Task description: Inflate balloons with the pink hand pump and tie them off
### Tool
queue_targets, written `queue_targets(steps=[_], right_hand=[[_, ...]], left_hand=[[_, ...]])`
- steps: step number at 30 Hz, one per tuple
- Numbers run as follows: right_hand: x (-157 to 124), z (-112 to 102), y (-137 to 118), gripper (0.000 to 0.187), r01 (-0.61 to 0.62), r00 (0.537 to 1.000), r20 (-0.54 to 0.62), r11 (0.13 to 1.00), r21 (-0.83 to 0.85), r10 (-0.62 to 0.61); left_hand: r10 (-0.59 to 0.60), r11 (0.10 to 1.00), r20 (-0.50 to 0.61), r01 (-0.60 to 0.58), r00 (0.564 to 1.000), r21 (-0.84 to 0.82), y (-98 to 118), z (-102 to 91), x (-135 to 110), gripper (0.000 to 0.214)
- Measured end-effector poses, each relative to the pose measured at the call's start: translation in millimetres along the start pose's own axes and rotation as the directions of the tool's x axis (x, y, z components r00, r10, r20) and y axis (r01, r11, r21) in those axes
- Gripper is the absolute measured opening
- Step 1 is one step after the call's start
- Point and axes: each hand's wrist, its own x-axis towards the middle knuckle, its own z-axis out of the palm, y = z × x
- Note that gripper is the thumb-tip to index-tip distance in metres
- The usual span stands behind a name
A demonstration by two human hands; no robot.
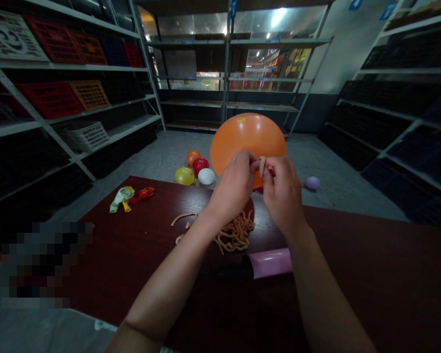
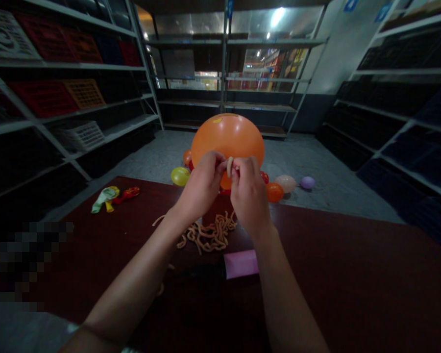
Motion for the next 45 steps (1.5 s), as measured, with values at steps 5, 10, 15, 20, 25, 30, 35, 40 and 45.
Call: queue_targets(steps=[5, 10, 15, 20, 25, 30, 35, 40, 45], right_hand=[[-0.2, -2.5, -0.7, 0.013, 0.04, 0.997, 0.061, 0.997, -0.059, -0.036], [1.0, -7.1, 2.6, 0.017, 0.015, 0.997, 0.074, 1.0, -0.02, -0.013], [4.8, -11.1, 4.3, 0.014, -0.072, 0.997, 0.04, 0.99, 0.124, 0.067], [7.9, -14.0, 7.9, 0.011, -0.224, 0.973, 0.131, 0.916, 0.333, 0.19], [6.5, -15.0, 6.8, 0.013, -0.406, 0.914, 0.248, 0.761, 0.506, 0.322], [4.6, -9.3, 2.9, 0.013, -0.478, 0.875, 0.281, 0.614, 0.628, 0.394], [3.7, -4.0, -3.4, 0.01, -0.482, 0.865, 0.279, 0.538, 0.691, 0.417], [5.0, -5.5, -17.1, 0.016, -0.457, 0.887, 0.229, 0.697, 0.553, 0.4], [3.5, -2.8, -28.6, 0.016, -0.289, 0.957, 0.104, 0.893, 0.346, 0.27]], left_hand=[[-0.037, 0.999, 0.019, 0.037, 0.999, -0.019, -0.9, -7.2, 1.6, 0.019], [0.022, 0.998, 0.141, -0.014, 0.99, -0.062, 0.8, -15.3, 2.1, 0.017], [0.177, 0.982, 0.243, -0.154, 0.954, -0.111, -4.5, -19.6, 1.3, 0.009], [0.185, 0.983, 0.177, -0.18, 0.967, -0.045, -11.6, -18.4, 1.8, 0.017], [0.194, 0.981, 0.182, -0.191, 0.964, -0.035, -12.3, -22.9, 1.6, 0.019], [0.209, 0.978, 0.141, -0.205, 0.968, -0.044, -12.2, -25.1, 1.4, 0.016], [0.194, 0.98, 0.028, -0.193, 0.981, -0.048, -10.1, -20.7, -0.6, 0.014], [-0.022, 0.965, -0.199, -0.032, 0.98, -0.261, -9.8, -12.4, 0.9, 0.021], [-0.227, 0.81, -0.29, 0.015, 0.93, -0.586, -11.7, -6.6, 7.7, 0.024]])
